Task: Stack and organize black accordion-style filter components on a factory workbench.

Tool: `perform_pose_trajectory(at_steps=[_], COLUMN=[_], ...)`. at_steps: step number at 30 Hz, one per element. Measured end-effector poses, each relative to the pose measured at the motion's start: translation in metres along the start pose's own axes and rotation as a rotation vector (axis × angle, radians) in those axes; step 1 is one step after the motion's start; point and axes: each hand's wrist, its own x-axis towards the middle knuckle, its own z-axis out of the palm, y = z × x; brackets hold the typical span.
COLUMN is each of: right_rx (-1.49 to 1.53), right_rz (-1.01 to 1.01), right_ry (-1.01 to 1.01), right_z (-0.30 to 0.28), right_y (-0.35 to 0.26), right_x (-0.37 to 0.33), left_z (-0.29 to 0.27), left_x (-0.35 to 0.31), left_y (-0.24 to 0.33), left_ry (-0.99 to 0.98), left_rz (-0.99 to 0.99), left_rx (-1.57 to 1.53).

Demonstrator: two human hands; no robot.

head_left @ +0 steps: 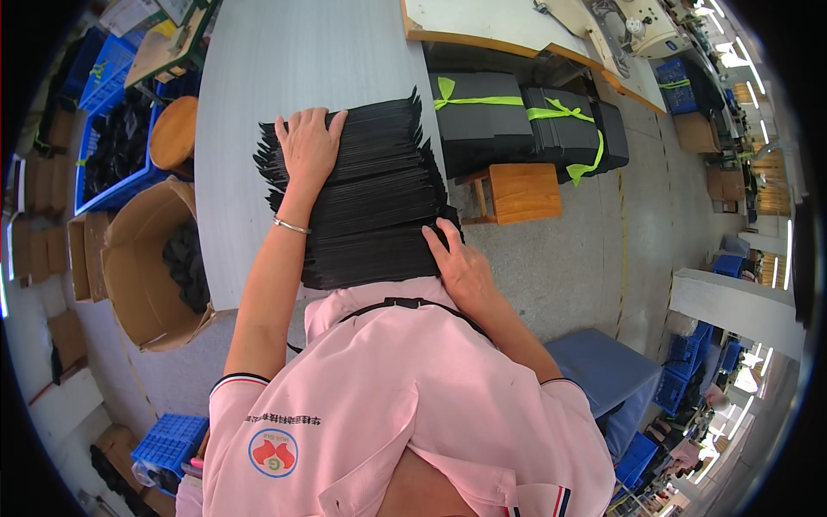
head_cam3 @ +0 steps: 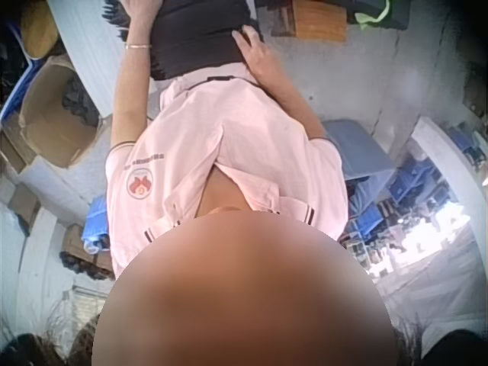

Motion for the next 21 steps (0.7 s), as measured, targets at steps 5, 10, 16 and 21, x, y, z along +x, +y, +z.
perform_pose_trajectory(at_steps=[5,10,16,21], right_rx=[-0.010,-0.029,-0.093,-0.129], right_rz=[-0.005,-0.039,-0.067,-0.075], right_ry=[-0.010,-0.022,0.026,0.047], right_z=[0.003,0.004,0.009,0.013], right_y=[0.003,0.005,0.006,0.006], right_x=[-0.001,0.000,-0.002,-0.003], left_z=[0.000,0.001,-0.015,-0.010], left_x=[0.000,-0.005,-0.020,-0.021], left_y=[0.000,-0.006,-0.008,-0.008], left_ry=[0.000,0.033,-0.119,-0.129], left_rz=[0.000,0.066,0.400,0.375], left_rx=[-0.001,-0.056,-0.064,-0.006])
